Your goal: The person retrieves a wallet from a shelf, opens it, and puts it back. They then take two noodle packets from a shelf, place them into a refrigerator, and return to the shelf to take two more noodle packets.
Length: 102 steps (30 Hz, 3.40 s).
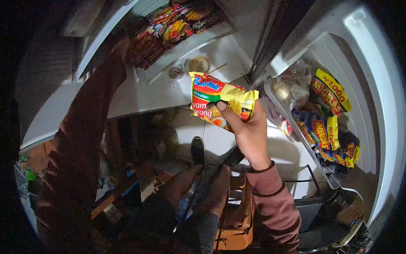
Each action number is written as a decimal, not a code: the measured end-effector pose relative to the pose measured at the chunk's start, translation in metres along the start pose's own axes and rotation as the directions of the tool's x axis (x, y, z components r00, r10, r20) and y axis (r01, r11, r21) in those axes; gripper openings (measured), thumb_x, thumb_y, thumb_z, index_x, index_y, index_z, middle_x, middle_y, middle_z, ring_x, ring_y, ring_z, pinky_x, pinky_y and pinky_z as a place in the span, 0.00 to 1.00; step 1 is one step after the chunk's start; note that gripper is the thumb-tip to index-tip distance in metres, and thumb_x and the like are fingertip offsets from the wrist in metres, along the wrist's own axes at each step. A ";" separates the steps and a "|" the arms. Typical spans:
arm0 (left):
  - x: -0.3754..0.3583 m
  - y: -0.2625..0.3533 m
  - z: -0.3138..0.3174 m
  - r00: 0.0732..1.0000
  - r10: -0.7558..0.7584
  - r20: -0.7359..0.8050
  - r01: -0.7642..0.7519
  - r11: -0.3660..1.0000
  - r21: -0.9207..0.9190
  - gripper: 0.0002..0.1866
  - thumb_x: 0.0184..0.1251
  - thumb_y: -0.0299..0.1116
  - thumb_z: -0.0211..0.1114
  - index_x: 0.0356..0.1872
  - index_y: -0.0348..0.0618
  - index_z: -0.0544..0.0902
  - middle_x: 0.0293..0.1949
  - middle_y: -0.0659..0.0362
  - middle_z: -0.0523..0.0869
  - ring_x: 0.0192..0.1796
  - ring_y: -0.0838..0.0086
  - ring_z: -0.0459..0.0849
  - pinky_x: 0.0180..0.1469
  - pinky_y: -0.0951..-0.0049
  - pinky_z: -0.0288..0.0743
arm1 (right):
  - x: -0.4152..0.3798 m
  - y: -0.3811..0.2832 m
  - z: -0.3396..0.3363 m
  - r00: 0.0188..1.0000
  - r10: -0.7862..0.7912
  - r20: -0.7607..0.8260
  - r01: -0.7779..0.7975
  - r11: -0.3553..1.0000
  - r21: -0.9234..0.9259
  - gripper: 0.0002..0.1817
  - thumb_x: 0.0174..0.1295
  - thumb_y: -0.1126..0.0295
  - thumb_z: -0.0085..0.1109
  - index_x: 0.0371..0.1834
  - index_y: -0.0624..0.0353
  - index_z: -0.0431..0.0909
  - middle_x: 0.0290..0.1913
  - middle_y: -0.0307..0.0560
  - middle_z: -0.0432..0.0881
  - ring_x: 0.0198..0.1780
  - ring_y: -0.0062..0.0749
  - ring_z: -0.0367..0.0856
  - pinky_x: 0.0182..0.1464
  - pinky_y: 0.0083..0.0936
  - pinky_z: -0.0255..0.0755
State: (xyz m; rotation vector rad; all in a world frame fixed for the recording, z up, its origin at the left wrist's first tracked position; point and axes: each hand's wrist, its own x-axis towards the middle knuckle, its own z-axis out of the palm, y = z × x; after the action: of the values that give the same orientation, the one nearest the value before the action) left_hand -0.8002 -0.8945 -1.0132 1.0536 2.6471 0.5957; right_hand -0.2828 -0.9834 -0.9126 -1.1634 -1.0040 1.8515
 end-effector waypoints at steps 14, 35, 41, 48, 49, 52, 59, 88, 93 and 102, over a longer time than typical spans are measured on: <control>-0.124 0.100 0.003 0.815 0.389 -0.430 -0.481 0.867 -0.128 0.22 0.68 0.46 0.62 0.57 0.44 0.79 0.59 0.50 0.81 0.63 0.59 0.78 0.64 0.58 0.69 | 0.052 -0.037 0.014 0.983 0.028 0.181 -0.012 0.996 -0.087 0.19 0.62 0.69 0.69 0.53 0.63 0.76 0.44 0.41 0.85 0.42 0.20 0.83 0.40 0.18 0.78; -0.075 0.078 -0.015 0.895 0.367 -0.251 -0.359 0.930 0.081 0.38 0.48 0.45 0.79 0.61 0.43 0.72 0.54 0.48 0.78 0.57 0.54 0.77 0.59 0.54 0.71 | 0.069 -0.035 -0.001 0.918 0.119 0.378 0.034 0.927 -0.375 0.33 0.69 0.52 0.59 0.72 0.56 0.63 0.67 0.54 0.69 0.65 0.36 0.70 0.68 0.32 0.63; -0.009 0.044 -0.007 0.972 0.202 -0.120 -0.162 0.946 0.279 0.39 0.49 0.43 0.78 0.62 0.43 0.72 0.59 0.47 0.74 0.61 0.53 0.75 0.61 0.53 0.69 | 0.065 -0.039 -0.002 0.907 0.144 0.396 0.009 0.933 -0.359 0.29 0.72 0.53 0.55 0.69 0.58 0.66 0.63 0.46 0.71 0.62 0.28 0.70 0.65 0.28 0.64; -0.007 0.044 -0.010 0.971 0.225 -0.082 -0.186 0.924 0.335 0.39 0.49 0.40 0.78 0.63 0.43 0.71 0.64 0.46 0.70 0.64 0.51 0.71 0.63 0.52 0.67 | 0.064 -0.046 -0.011 0.898 0.148 0.414 0.054 0.898 -0.437 0.26 0.73 0.54 0.53 0.66 0.60 0.70 0.58 0.42 0.76 0.60 0.24 0.71 0.64 0.26 0.64; -0.009 0.050 -0.008 0.970 0.234 -0.061 -0.200 0.921 0.335 0.39 0.49 0.40 0.78 0.63 0.43 0.71 0.65 0.46 0.69 0.65 0.51 0.71 0.64 0.52 0.67 | 0.064 -0.047 -0.014 0.902 0.174 0.395 0.029 0.889 -0.457 0.25 0.74 0.55 0.53 0.65 0.61 0.71 0.55 0.41 0.78 0.59 0.23 0.71 0.64 0.24 0.64; -0.043 0.067 -0.016 0.933 0.330 -0.145 -0.272 0.907 0.321 0.39 0.49 0.39 0.78 0.64 0.43 0.70 0.67 0.45 0.67 0.67 0.51 0.70 0.64 0.51 0.66 | 0.052 -0.046 -0.014 0.934 0.095 0.346 0.030 0.941 -0.338 0.24 0.74 0.56 0.52 0.63 0.62 0.72 0.53 0.40 0.79 0.57 0.22 0.72 0.63 0.23 0.64; -0.227 0.134 -0.020 0.634 0.757 -0.159 -0.702 0.649 0.293 0.40 0.50 0.36 0.77 0.65 0.43 0.69 0.73 0.44 0.62 0.71 0.49 0.66 0.67 0.50 0.64 | -0.053 -0.083 0.006 0.979 -0.025 0.204 0.030 0.999 -0.022 0.20 0.73 0.64 0.55 0.63 0.62 0.71 0.51 0.42 0.79 0.51 0.26 0.78 0.58 0.25 0.69; -0.462 0.483 -0.261 0.052 0.934 0.352 -0.991 0.092 -0.098 0.52 0.56 0.66 0.66 0.76 0.45 0.59 0.77 0.51 0.57 0.78 0.56 0.54 0.75 0.36 0.33 | -0.387 -0.325 -0.067 0.735 -0.505 -0.452 0.505 0.853 -0.131 0.21 0.74 0.56 0.53 0.61 0.57 0.73 0.57 0.40 0.79 0.53 0.26 0.78 0.54 0.24 0.70; -0.466 0.461 -0.264 0.116 0.885 0.451 -0.957 0.222 -0.189 0.50 0.56 0.63 0.68 0.75 0.46 0.61 0.76 0.53 0.60 0.76 0.58 0.59 0.75 0.36 0.31 | -0.369 -0.340 -0.072 0.749 -0.533 -0.393 0.512 0.843 -0.166 0.18 0.73 0.61 0.56 0.59 0.60 0.74 0.54 0.41 0.80 0.55 0.25 0.76 0.58 0.26 0.70; -0.470 0.417 -0.298 0.009 0.907 0.421 -0.921 0.172 -0.351 0.38 0.59 0.55 0.69 0.68 0.50 0.72 0.74 0.53 0.63 0.76 0.58 0.59 0.77 0.42 0.41 | -0.327 -0.350 -0.096 0.817 -0.549 -0.177 0.414 0.772 -0.483 0.21 0.68 0.60 0.60 0.58 0.62 0.74 0.58 0.52 0.78 0.63 0.41 0.75 0.66 0.32 0.66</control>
State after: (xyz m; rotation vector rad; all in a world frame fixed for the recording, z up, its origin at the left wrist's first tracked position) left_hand -0.3191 -1.0319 -0.5310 2.4980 1.0589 0.2926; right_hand -0.0266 -1.0907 -0.5107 -1.2364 -1.4083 1.0207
